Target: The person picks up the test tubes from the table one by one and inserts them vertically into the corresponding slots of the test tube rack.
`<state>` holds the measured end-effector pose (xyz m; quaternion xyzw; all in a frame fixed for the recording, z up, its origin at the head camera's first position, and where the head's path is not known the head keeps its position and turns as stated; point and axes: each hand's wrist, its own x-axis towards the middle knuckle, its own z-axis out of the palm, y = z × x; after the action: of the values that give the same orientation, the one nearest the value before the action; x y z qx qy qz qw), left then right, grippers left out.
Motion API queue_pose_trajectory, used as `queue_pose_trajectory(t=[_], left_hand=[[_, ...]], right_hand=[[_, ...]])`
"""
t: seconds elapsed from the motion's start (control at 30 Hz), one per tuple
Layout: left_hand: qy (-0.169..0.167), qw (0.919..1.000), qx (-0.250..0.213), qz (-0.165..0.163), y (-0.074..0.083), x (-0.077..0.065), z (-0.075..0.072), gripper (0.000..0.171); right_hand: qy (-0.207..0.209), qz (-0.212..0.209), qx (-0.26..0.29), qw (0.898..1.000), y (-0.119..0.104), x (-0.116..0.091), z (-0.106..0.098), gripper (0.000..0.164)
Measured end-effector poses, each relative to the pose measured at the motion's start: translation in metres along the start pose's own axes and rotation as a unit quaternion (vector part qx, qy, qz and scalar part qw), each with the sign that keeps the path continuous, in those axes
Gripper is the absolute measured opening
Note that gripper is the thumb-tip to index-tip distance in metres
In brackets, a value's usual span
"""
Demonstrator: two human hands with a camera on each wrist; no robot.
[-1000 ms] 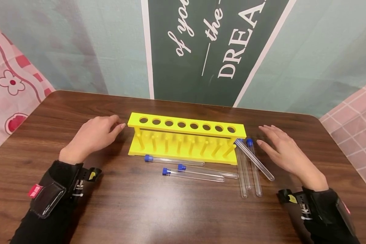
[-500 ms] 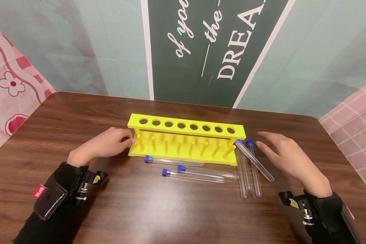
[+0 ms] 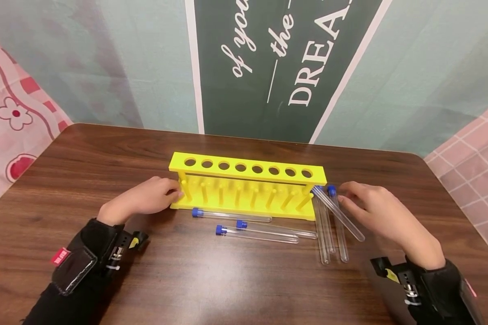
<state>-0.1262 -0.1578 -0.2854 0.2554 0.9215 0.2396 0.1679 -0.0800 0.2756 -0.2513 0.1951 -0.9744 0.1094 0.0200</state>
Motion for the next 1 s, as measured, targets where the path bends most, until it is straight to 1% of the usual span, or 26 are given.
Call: queue_pose_trajectory(t=[0.2,0.33,0.47,0.67,1.0], left_hand=[[0.0,0.9995,-0.015,-0.028,-0.002,-0.003,0.0,0.017],[-0.001,0.9989,-0.029,-0.036,-0.002,-0.005,-0.001,0.017],[-0.004,0.9985,-0.038,-0.04,-0.001,-0.004,0.0,0.018],[-0.004,0.9984,-0.043,-0.038,0.0,-0.005,0.0,0.02],[-0.006,0.9979,-0.055,-0.034,0.0,-0.001,0.0,0.022]], right_hand=[[-0.024,-0.006,0.001,1.0,-0.01,0.001,-0.002,0.02],[-0.028,-0.018,0.006,0.999,-0.017,-0.001,-0.003,0.013],[-0.028,-0.034,0.014,0.999,-0.025,-0.004,-0.003,0.011],[-0.022,-0.066,0.008,0.998,-0.037,-0.004,-0.002,0.012],[-0.021,-0.087,-0.009,0.996,-0.056,-0.007,0.0,0.019]])
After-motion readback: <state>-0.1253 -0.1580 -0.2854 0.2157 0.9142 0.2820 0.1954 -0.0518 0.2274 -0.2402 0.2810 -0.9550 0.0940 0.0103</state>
